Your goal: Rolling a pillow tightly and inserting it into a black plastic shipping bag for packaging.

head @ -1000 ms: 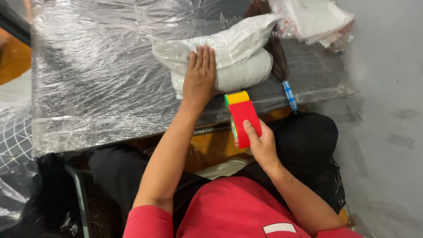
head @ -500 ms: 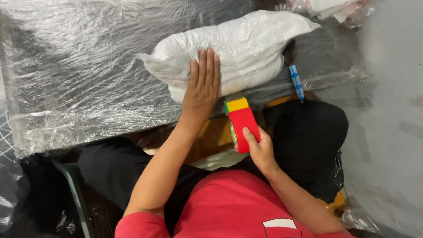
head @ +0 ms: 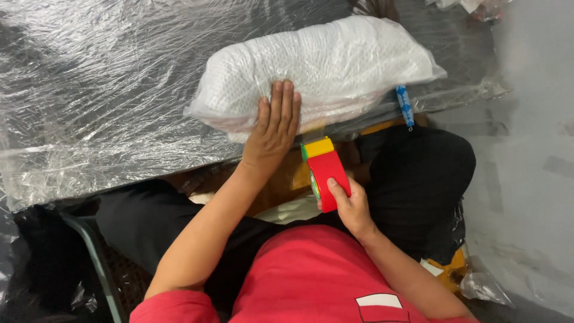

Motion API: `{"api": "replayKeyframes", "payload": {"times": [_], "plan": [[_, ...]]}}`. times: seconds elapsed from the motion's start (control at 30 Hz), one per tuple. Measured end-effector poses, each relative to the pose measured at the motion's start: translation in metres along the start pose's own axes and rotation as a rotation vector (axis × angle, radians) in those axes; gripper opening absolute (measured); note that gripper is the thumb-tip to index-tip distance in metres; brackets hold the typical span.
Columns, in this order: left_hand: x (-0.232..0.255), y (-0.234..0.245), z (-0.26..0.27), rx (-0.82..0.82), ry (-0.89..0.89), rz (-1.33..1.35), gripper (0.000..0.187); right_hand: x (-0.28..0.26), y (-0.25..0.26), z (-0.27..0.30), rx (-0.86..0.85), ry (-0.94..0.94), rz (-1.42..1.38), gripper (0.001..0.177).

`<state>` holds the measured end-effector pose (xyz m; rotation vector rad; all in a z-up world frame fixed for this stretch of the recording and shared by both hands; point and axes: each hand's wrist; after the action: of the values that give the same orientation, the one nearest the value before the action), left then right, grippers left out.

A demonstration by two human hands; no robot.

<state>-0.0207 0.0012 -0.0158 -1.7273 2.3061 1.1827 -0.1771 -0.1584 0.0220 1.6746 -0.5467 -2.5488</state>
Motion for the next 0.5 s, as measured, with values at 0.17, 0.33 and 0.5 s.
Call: {"api": "replayKeyframes", "payload": {"times": [0.17, 0.33, 0.5], "plan": [[-0.007, 0.028, 0.002, -0.184, -0.053, 0.073, 0.057, 0.001, -0.001, 0.001, -0.002, -0.029, 0.01, 0.04], [-0.002, 0.039, 0.001, -0.314, 0.013, 0.236, 0.078, 0.007, 0.0, 0.0, -0.002, -0.042, 0.032, 0.041], [0.022, 0.015, 0.01, -0.134, 0.119, 0.184, 0.094, 0.007, -0.003, 0.002, 0.004, -0.052, 0.036, 0.043]]}}
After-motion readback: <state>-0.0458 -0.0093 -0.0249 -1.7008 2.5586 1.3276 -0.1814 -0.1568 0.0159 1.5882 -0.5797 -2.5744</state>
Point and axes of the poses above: each hand's wrist, its own z-axis away from the middle knuckle, its own y-axis out of the back of the hand, x = y × z, and after that the axes turned 2 degrees about -y, right-handed
